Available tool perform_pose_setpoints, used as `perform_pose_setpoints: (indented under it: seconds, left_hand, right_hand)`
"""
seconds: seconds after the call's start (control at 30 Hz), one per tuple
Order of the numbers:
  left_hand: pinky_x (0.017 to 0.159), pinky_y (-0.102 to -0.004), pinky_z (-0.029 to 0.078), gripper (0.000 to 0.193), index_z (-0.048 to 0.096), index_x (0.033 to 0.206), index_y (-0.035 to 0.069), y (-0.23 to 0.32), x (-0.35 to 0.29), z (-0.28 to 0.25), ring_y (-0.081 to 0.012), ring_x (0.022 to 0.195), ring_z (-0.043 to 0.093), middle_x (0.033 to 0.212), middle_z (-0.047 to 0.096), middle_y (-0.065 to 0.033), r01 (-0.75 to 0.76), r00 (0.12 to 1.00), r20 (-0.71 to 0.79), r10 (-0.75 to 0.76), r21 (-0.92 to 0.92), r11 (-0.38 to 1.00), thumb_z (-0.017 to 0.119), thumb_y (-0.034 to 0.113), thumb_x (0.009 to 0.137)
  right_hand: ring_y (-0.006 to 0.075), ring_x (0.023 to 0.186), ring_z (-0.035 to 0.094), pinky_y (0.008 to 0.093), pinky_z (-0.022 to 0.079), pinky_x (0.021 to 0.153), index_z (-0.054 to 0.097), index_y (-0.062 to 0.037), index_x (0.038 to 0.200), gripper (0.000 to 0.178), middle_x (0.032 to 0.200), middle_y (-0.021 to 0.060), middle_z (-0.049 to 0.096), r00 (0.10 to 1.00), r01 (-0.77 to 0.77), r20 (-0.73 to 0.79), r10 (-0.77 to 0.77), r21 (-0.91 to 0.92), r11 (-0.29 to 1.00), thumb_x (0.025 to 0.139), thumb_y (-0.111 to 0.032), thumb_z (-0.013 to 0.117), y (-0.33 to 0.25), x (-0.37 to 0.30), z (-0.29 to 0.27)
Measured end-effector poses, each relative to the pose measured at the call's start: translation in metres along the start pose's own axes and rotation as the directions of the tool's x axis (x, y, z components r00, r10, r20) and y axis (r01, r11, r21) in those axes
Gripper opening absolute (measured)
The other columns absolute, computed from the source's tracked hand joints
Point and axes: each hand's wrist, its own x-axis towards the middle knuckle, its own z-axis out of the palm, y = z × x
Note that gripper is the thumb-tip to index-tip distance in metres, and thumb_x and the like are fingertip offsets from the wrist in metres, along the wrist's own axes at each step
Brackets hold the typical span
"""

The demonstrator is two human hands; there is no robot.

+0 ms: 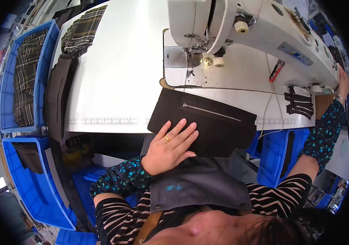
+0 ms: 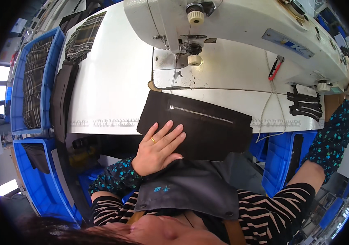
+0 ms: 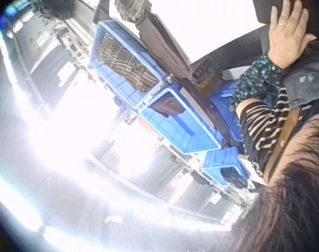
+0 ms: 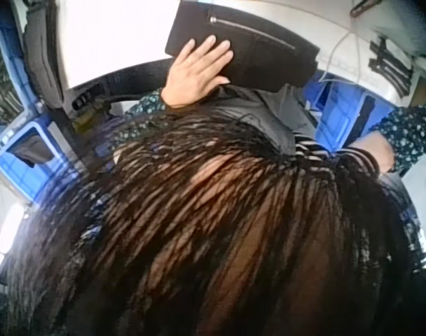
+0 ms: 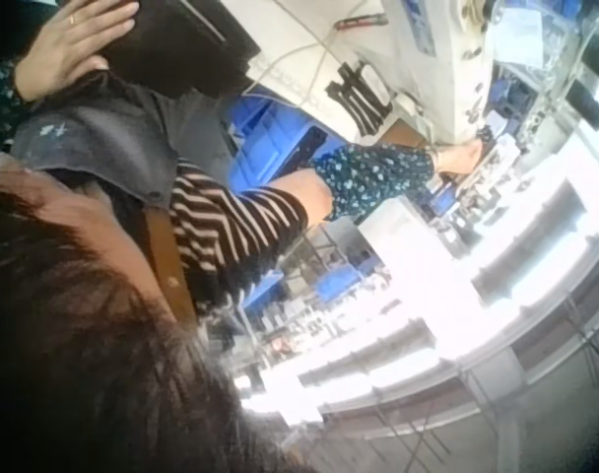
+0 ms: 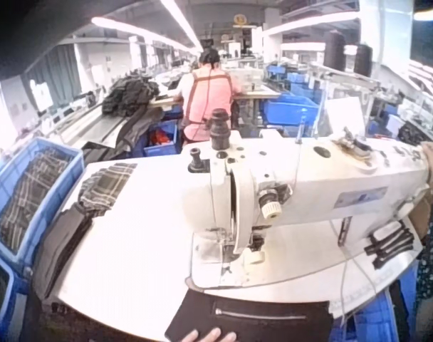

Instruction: The person operates an industrial sewing machine to attach a zipper to a piece of dark fabric. They guide the material under the presser foot, sew along the zipper teeth, and trim the excess thread using scissors. The process is repeated for a second piece of fabric.

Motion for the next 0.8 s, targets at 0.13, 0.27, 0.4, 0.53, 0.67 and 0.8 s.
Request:
perform_pose_setpoints:
  seconds: [0.13,0.27,0.4,0.53,0.67,0.8]
  left_hand:
    - [0.127,-0.0498,0.028,0.062,0.064,0.147,0.012,0.007,-0.004,-0.003,-0.028,0.15,0.049,0.159,0.056,-0.0069,0.044,0.999,0.015,-0.045,0.081,0.996,0.074,0.043,0.094]
    - [0.127,-0.0494,0.029,0.06,0.066,0.145,0.012,0.001,-0.006,0.004,-0.0277,0.149,0.05,0.157,0.058,-0.0066,-0.004,1.0,-0.023,0.006,0.074,0.997,0.073,0.045,0.095]
    - [0.126,-0.0494,0.03,0.059,0.067,0.144,0.012,0.002,-0.011,0.003,-0.0284,0.148,0.052,0.154,0.062,-0.0068,-0.015,1.0,-0.023,0.017,0.092,0.996,0.07,0.047,0.096]
    - [0.125,-0.049,0.031,0.059,0.067,0.144,0.012,0.004,-0.013,0.002,-0.0285,0.147,0.053,0.152,0.063,-0.0069,-0.019,0.999,-0.044,0.023,0.098,0.995,0.07,0.047,0.097]
    - [0.124,-0.0489,0.033,0.058,0.068,0.143,0.011,0.004,-0.014,0.002,-0.0285,0.145,0.054,0.15,0.064,-0.0077,-0.028,0.997,-0.066,0.033,0.081,0.996,0.072,0.045,0.096]
    - [0.119,-0.0472,0.039,0.054,0.07,0.137,0.009,0.0,-0.01,-0.004,-0.0282,0.139,0.06,0.143,0.069,-0.009,-0.036,0.989,-0.142,0.038,0.016,0.999,0.078,0.039,0.093]
  right_hand:
    - [0.0162,0.088,0.071,0.0307,0.053,0.08,0.078,-0.0016,0.112,0.033,0.103,0.0073,0.079,0.857,0.094,-0.514,0.015,0.186,0.978,0.106,-0.032,0.065,-0.115,-0.175,0.054]
    - [0.0126,0.06,0.061,0.0309,0.048,0.057,0.079,-0.0025,0.096,0.027,0.071,0.0065,0.07,0.934,0.337,-0.218,-0.283,0.278,0.9,0.107,-0.025,0.068,-0.255,-0.313,0.042]
    - [0.0353,0.064,0.07,0.044,0.05,0.056,0.079,-0.0143,0.09,0.04,0.074,0.0124,0.072,0.951,0.293,0.127,-0.281,-0.084,0.952,0.104,-0.049,0.064,-0.311,-0.328,0.053]
    - [0.0388,0.068,0.072,0.0489,0.052,0.057,0.079,-0.0152,0.09,0.045,0.075,0.0131,0.074,0.941,0.273,0.253,-0.226,-0.168,0.947,0.103,-0.055,0.062,-0.334,-0.313,0.066]
    - [0.041,0.07,0.072,0.0512,0.054,0.06,0.078,-0.0144,0.087,0.047,0.076,0.0149,0.074,0.931,0.306,0.273,-0.243,-0.219,0.926,0.101,-0.056,0.063,-0.322,-0.315,0.087]
    - [0.0416,0.074,0.073,0.0522,0.056,0.063,0.078,-0.0134,0.085,0.047,0.078,0.0161,0.075,0.941,0.205,0.322,-0.1,-0.309,0.929,0.1,-0.055,0.063,-0.332,-0.326,0.068]
